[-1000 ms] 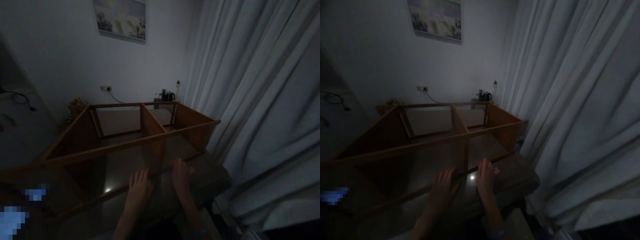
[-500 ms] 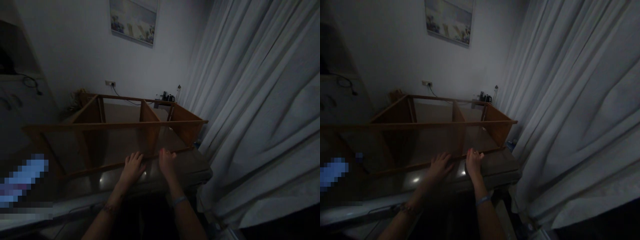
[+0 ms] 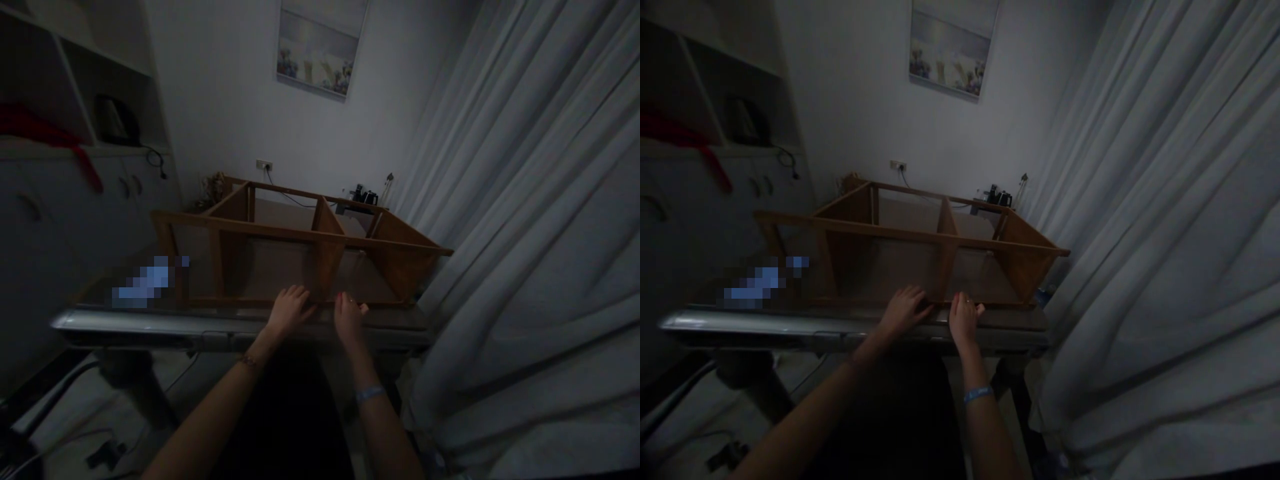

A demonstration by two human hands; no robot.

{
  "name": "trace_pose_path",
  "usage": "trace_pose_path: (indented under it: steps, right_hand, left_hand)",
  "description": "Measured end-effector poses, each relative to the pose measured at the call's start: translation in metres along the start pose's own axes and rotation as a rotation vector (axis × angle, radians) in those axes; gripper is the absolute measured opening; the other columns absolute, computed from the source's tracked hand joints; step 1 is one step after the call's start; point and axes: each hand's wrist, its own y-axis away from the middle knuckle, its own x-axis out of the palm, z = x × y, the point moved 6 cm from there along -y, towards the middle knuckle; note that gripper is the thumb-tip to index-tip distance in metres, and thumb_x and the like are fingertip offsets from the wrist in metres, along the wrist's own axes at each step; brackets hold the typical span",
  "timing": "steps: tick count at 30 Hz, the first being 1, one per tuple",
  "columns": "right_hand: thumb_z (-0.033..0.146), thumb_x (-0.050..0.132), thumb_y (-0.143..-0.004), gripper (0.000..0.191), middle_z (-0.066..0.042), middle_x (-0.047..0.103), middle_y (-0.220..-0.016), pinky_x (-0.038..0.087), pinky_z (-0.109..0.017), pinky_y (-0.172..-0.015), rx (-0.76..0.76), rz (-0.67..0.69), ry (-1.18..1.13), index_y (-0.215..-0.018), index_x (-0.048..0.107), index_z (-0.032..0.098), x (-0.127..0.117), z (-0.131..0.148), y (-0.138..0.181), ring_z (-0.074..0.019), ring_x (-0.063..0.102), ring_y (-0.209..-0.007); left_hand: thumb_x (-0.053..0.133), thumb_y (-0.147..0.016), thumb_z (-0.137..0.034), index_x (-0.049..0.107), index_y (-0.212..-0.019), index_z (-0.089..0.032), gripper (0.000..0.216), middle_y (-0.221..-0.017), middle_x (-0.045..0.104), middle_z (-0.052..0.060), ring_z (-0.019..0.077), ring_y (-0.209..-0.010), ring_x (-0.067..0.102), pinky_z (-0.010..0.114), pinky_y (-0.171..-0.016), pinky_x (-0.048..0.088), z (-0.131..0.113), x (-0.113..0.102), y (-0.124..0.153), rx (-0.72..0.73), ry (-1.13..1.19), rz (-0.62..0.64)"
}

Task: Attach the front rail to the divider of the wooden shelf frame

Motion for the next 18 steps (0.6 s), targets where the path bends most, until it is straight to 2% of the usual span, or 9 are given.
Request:
trace_pose_path:
  steps: [9,14,18]
  right_hand:
    - [0.028,0.021,-0.098,0.039,-0.006,0.069,-0.078,0.020,-0.033,-0.076,0.003,-0.018,-0.057,-0.086,0.057,0.017,-0.020,-0.004,0.029,-0.0184,0.060,-0.074]
    - [0.031,0.019,-0.098,0.043,-0.007,0.069,-0.078,0.020,-0.034,-0.076,0.029,-0.044,-0.074,-0.085,0.057,0.017,-0.027,-0.002,0.038,-0.0188,0.060,-0.073]
    - [0.031,0.017,-0.099,0.046,-0.007,0.068,-0.081,0.021,-0.035,-0.077,0.062,-0.046,-0.060,-0.084,0.057,0.018,-0.032,0.000,0.042,-0.0189,0.060,-0.076]
  left_hand:
    - [0.055,-0.082,-0.047,0.056,-0.099,-0.020,0.032,-0.103,0.061,0.007,0.0250,-0.100,0.052,0.039,-0.085,0.037,-0.018,-0.004,0.026,-0.028,-0.040,-0.031]
    - [0.059,-0.080,-0.044,0.056,-0.100,-0.022,0.029,-0.107,0.062,0.006,0.0252,-0.103,0.052,0.039,-0.086,0.036,-0.018,-0.001,0.036,-0.055,-0.060,-0.035]
    - [0.062,-0.078,-0.040,0.055,-0.103,-0.022,0.032,-0.110,0.061,0.005,0.0275,-0.107,0.050,0.043,-0.090,0.033,-0.020,-0.004,0.041,-0.134,-0.055,-0.029]
